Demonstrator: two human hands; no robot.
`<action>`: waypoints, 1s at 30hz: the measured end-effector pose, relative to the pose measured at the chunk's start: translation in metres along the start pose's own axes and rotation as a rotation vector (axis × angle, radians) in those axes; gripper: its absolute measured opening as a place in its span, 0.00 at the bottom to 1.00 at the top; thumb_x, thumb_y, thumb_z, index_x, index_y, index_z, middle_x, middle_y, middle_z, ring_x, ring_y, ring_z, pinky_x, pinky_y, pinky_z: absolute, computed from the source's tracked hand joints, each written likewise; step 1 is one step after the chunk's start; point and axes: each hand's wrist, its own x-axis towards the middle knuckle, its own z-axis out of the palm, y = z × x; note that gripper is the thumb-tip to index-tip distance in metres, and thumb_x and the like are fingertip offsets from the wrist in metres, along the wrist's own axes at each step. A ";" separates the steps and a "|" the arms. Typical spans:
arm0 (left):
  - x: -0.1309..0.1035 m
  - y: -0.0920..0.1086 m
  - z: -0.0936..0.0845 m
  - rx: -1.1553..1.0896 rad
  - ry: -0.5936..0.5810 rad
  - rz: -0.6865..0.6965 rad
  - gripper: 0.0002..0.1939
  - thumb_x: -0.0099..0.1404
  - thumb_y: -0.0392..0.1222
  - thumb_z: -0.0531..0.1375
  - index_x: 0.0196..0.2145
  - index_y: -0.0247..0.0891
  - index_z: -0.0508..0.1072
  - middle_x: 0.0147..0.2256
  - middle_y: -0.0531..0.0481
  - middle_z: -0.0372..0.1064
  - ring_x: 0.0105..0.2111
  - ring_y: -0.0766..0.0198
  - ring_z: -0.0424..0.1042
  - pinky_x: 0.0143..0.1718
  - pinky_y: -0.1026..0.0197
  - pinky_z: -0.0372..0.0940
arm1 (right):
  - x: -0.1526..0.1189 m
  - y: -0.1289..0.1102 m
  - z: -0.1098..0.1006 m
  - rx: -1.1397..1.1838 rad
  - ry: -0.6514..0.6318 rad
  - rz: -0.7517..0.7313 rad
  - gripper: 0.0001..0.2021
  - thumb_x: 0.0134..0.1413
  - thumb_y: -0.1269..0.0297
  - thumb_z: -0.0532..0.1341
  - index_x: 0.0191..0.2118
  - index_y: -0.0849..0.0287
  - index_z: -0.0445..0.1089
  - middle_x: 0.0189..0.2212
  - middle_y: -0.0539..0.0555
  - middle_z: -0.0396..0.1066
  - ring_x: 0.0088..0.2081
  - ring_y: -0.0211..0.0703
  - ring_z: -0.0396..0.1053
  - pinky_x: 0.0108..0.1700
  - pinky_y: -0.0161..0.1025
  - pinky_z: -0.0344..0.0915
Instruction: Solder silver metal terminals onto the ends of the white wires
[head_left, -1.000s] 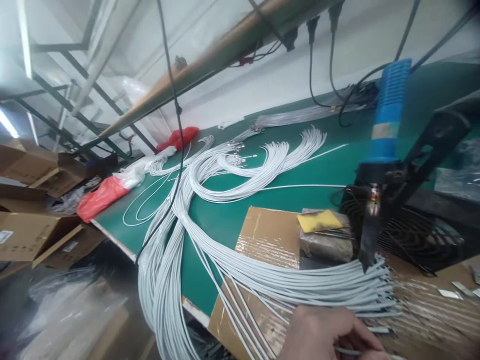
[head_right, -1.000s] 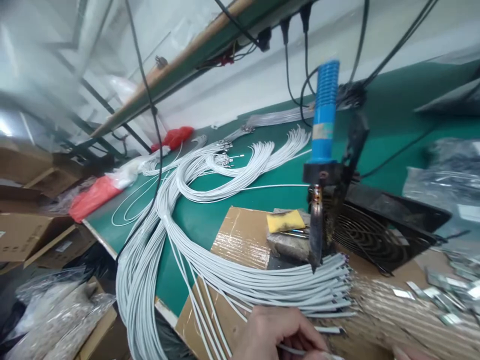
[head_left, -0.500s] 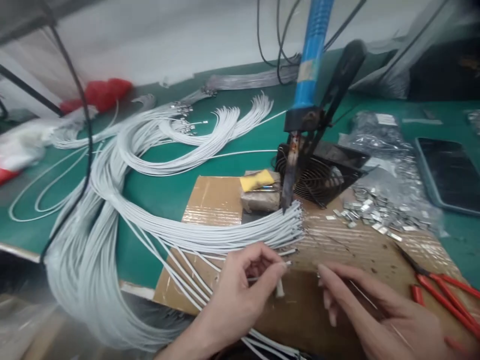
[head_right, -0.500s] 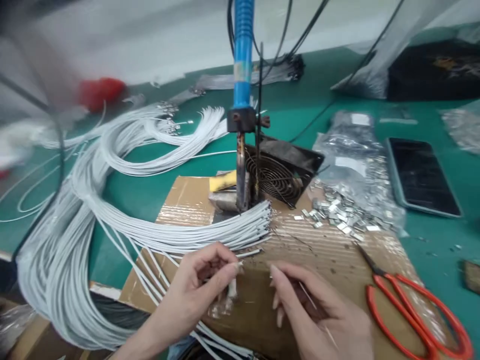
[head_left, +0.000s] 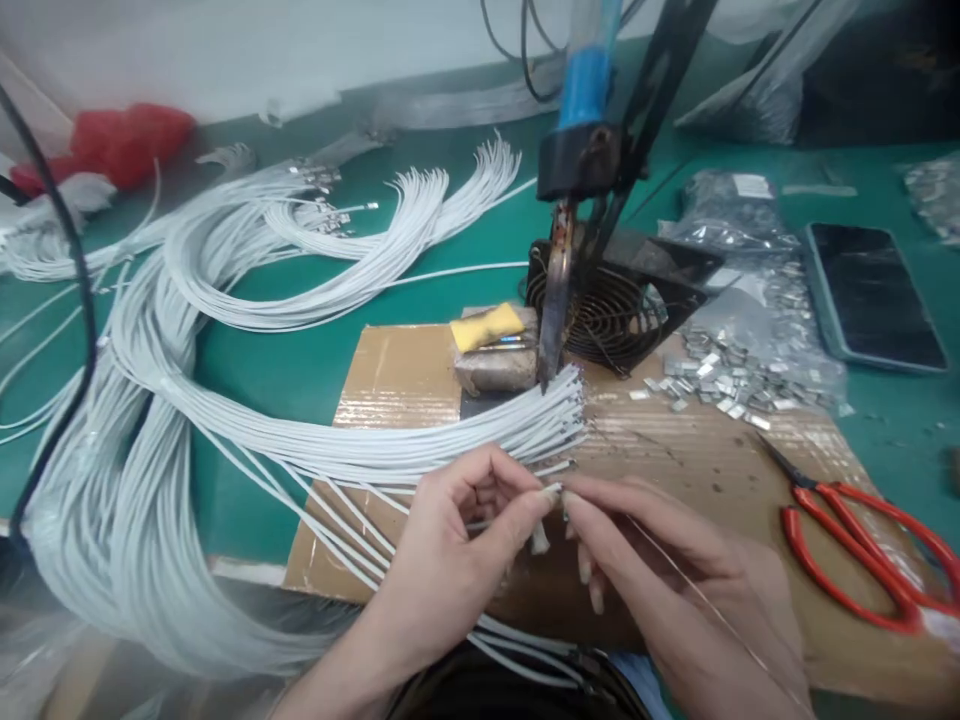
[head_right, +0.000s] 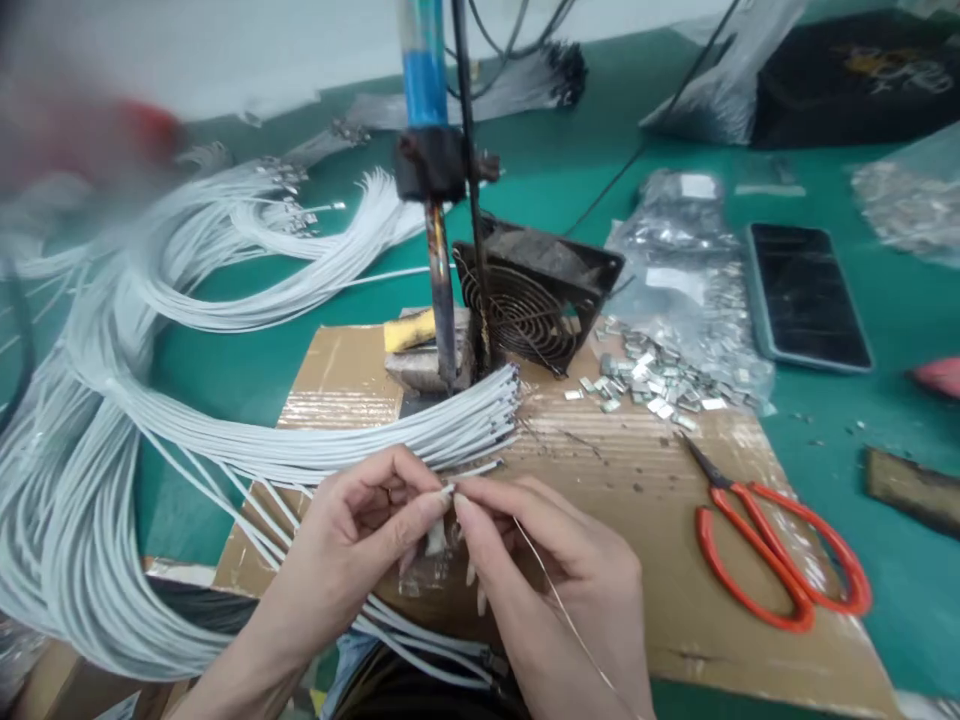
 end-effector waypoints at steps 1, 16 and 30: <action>0.000 0.000 0.000 0.018 0.005 0.023 0.09 0.67 0.39 0.68 0.30 0.38 0.74 0.21 0.60 0.63 0.20 0.72 0.59 0.21 0.66 0.53 | -0.001 -0.002 0.001 0.030 0.008 0.011 0.06 0.60 0.63 0.71 0.41 0.48 0.87 0.23 0.47 0.75 0.21 0.34 0.71 0.23 0.28 0.68; -0.004 0.000 0.006 0.118 0.036 0.105 0.08 0.68 0.34 0.67 0.31 0.38 0.74 0.24 0.59 0.69 0.24 0.72 0.64 0.25 0.68 0.59 | -0.003 -0.008 0.000 -0.017 0.075 0.042 0.07 0.60 0.63 0.70 0.39 0.46 0.88 0.17 0.46 0.69 0.20 0.33 0.63 0.19 0.30 0.58; 0.000 0.004 0.000 0.218 -0.084 0.041 0.15 0.77 0.43 0.61 0.30 0.38 0.72 0.25 0.57 0.64 0.26 0.69 0.61 0.28 0.65 0.58 | 0.003 -0.007 0.006 0.026 0.139 0.033 0.06 0.56 0.69 0.70 0.33 0.51 0.86 0.17 0.44 0.71 0.18 0.30 0.64 0.20 0.28 0.62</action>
